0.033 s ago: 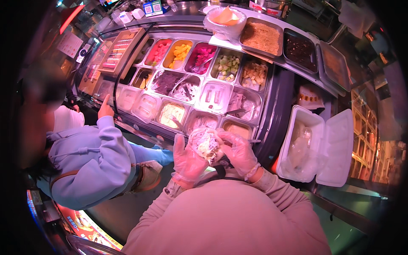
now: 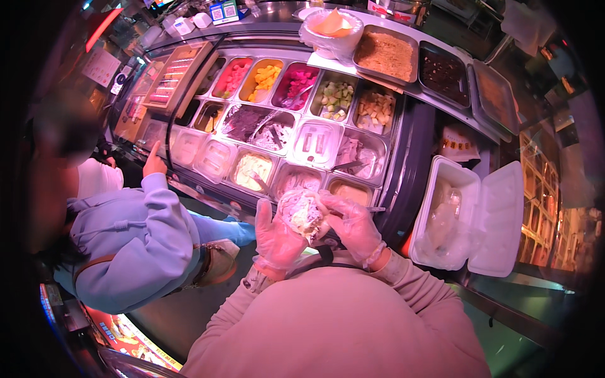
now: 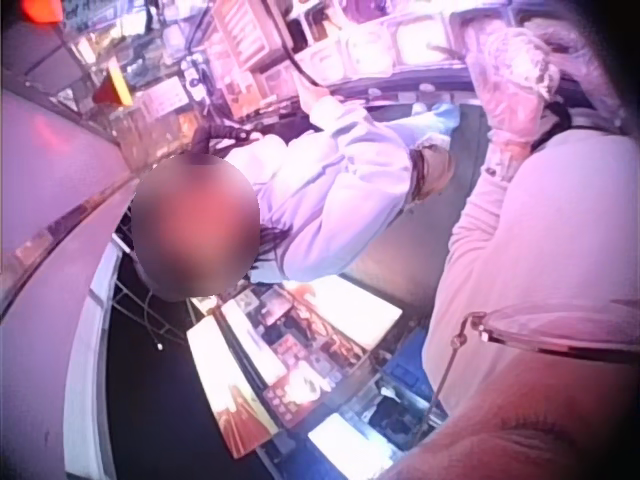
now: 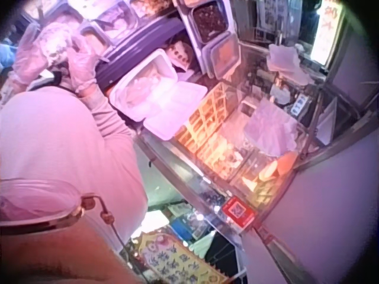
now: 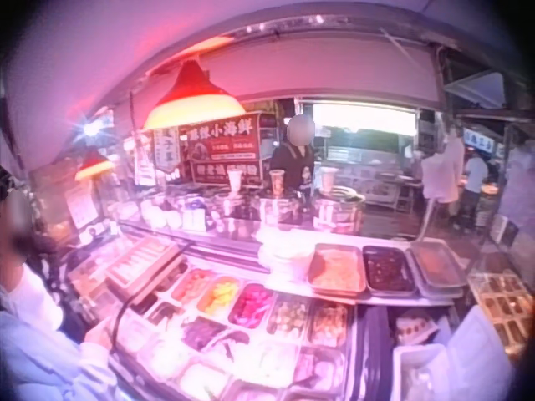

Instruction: The person scoops a white base from a refrigerated display into a plastic container, then adds various toppings including dark granules and colorful diced fruits. They use a spoon to transfer items and arrange them in the container.

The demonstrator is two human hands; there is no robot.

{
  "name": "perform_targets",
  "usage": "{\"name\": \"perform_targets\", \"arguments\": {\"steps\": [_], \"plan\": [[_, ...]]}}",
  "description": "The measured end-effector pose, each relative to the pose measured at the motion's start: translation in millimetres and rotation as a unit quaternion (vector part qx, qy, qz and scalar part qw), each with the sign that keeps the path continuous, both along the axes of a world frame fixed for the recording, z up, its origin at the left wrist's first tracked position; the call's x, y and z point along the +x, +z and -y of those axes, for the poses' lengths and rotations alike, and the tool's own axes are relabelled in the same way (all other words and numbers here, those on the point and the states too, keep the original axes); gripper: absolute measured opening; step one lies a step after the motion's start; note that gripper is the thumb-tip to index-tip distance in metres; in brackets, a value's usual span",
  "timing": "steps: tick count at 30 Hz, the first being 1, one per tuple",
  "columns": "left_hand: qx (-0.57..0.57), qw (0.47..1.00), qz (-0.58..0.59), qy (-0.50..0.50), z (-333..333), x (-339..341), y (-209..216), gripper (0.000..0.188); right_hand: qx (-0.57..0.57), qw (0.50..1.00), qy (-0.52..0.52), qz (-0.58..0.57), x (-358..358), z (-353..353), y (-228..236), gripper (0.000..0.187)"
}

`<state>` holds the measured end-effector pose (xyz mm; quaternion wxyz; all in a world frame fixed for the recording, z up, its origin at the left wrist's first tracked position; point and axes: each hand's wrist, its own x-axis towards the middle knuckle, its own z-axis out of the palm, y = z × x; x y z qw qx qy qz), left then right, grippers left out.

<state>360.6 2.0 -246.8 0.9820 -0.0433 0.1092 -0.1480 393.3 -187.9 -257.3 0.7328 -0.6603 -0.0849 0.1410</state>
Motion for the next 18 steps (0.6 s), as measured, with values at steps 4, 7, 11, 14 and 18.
{"name": "perform_targets", "arguments": {"steps": [4,7,11,14,18], "plan": [[-0.024,0.999,-0.029,0.006,-8,10,-15,0.080,-0.158,0.976,-0.008,0.153,15,6,13,0.028],[-0.125,0.992,-0.009,-0.021,-18,27,-32,0.080,-0.157,0.971,-0.120,0.131,38,5,1,0.024],[-0.075,0.995,-0.026,-0.057,-42,69,-41,0.074,-0.297,0.930,-0.161,0.148,126,16,-44,0.020],[-0.033,0.997,-0.038,-0.059,-58,104,-31,0.076,-0.341,0.914,-0.191,0.111,221,52,-114,0.020],[0.061,0.996,-0.065,-0.023,-90,145,-30,0.072,-0.531,0.835,-0.135,-0.053,331,62,-147,0.029]]}}
